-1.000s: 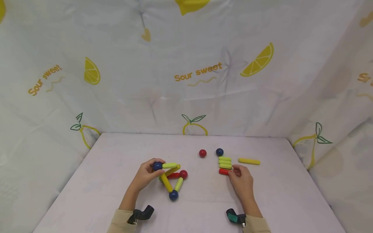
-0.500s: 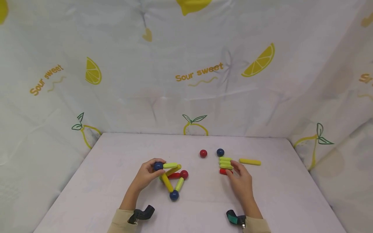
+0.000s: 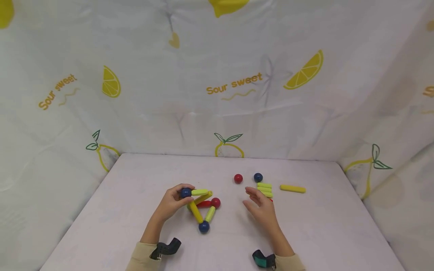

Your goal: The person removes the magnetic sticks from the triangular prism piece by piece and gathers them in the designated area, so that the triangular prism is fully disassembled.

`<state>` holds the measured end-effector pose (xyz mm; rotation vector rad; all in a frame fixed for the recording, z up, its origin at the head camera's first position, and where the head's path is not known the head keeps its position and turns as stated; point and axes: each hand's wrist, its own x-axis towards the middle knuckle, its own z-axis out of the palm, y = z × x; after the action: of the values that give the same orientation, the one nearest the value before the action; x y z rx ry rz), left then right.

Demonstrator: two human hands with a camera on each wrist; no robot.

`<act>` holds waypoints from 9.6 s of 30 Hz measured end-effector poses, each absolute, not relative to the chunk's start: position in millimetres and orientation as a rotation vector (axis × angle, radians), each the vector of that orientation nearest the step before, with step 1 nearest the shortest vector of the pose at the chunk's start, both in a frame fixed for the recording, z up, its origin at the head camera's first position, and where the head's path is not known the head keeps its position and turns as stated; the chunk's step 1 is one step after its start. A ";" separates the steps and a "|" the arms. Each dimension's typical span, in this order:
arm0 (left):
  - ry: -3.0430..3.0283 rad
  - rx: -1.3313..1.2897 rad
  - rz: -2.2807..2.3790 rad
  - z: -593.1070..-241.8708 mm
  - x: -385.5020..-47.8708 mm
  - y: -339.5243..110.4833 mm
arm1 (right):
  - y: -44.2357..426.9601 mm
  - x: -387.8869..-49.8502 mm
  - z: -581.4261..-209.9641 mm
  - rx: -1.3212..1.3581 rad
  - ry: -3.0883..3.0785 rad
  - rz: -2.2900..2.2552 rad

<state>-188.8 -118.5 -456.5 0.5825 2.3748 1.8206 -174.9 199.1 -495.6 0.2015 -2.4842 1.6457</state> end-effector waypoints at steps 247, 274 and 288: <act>2.323 0.695 1.827 -461.0 -185.6 -119.1 | 326.0 -181.8 -515.8 -0.785 -2.116 1.665; 2.310 0.833 1.846 -457.5 -188.9 -123.8 | 327.8 -194.1 -530.1 -0.763 -2.420 1.122; 2.143 0.967 1.777 -505.7 -208.4 -136.7 | 325.1 -190.4 -531.1 -0.805 -2.396 1.132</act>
<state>-208.4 -136.7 -505.7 0.9665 2.1430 1.7769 -190.4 325.1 -531.1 -0.8054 -2.3958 1.1318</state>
